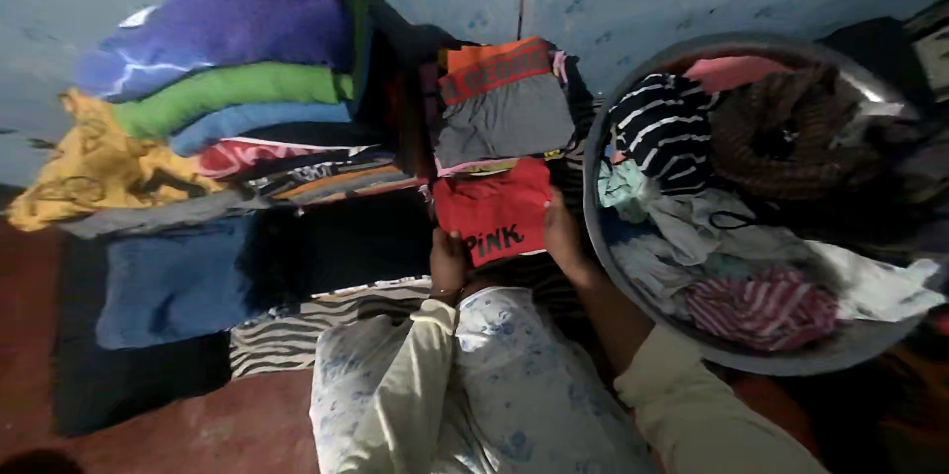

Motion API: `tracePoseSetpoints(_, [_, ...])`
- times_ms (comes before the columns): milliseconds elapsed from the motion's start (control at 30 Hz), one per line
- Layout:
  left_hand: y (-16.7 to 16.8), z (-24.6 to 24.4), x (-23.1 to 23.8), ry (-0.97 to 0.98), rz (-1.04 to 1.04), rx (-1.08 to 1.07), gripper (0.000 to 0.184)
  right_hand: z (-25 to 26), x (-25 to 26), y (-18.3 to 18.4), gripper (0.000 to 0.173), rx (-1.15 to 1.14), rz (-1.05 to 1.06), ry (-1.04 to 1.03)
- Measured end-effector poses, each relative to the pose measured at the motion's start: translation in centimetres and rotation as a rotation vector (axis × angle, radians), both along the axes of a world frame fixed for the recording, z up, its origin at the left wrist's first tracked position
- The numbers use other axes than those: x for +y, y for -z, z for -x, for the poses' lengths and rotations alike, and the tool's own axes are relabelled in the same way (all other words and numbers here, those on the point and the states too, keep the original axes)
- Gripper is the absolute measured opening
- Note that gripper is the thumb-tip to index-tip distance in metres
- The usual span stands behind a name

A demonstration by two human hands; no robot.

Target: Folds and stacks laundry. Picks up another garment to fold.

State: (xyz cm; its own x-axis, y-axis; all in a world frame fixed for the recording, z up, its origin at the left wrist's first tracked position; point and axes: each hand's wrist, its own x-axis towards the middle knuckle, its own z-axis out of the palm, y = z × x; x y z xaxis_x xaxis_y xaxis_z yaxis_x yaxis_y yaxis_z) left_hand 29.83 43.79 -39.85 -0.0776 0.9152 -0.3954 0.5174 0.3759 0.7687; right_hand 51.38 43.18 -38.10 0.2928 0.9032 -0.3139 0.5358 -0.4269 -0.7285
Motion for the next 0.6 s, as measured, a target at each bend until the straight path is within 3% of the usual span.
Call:
tracePoseSetpoints(67, [-0.1,0.2,-0.4,0.026,-0.008,0.005,0.038,-0.2,-0.5,-0.6,0.045,-0.011,-0.033,-0.003])
tracePoseSetpoints(167, [0.3,0.8,-0.4,0.112,0.142,0.08,0.043,-0.5,-0.9,0.6,0.047,-0.015,-0.024,0.0])
tracePoseSetpoints(267, [0.9,0.9,-0.5,0.051,0.308,0.032,0.071,-0.9,-0.7,1.8,0.059,0.06,0.106,0.035])
tracePoseSetpoints(367, [1.3,0.8,-0.4,0.056,0.331,-0.005,0.096,-0.6,-0.5,3.8,0.067,0.244,0.168,0.105])
tracePoseSetpoints(500, [2.5,0.9,0.2,0.121,0.233,0.04,0.087,0.4,-1.0,3.7,0.062,0.339,0.232,0.133])
tracePoseSetpoints(600, [3.8,1.2,-0.2,0.144,0.103,0.037,0.082,0.5,-1.6,3.3,0.056,0.27,0.247,0.106])
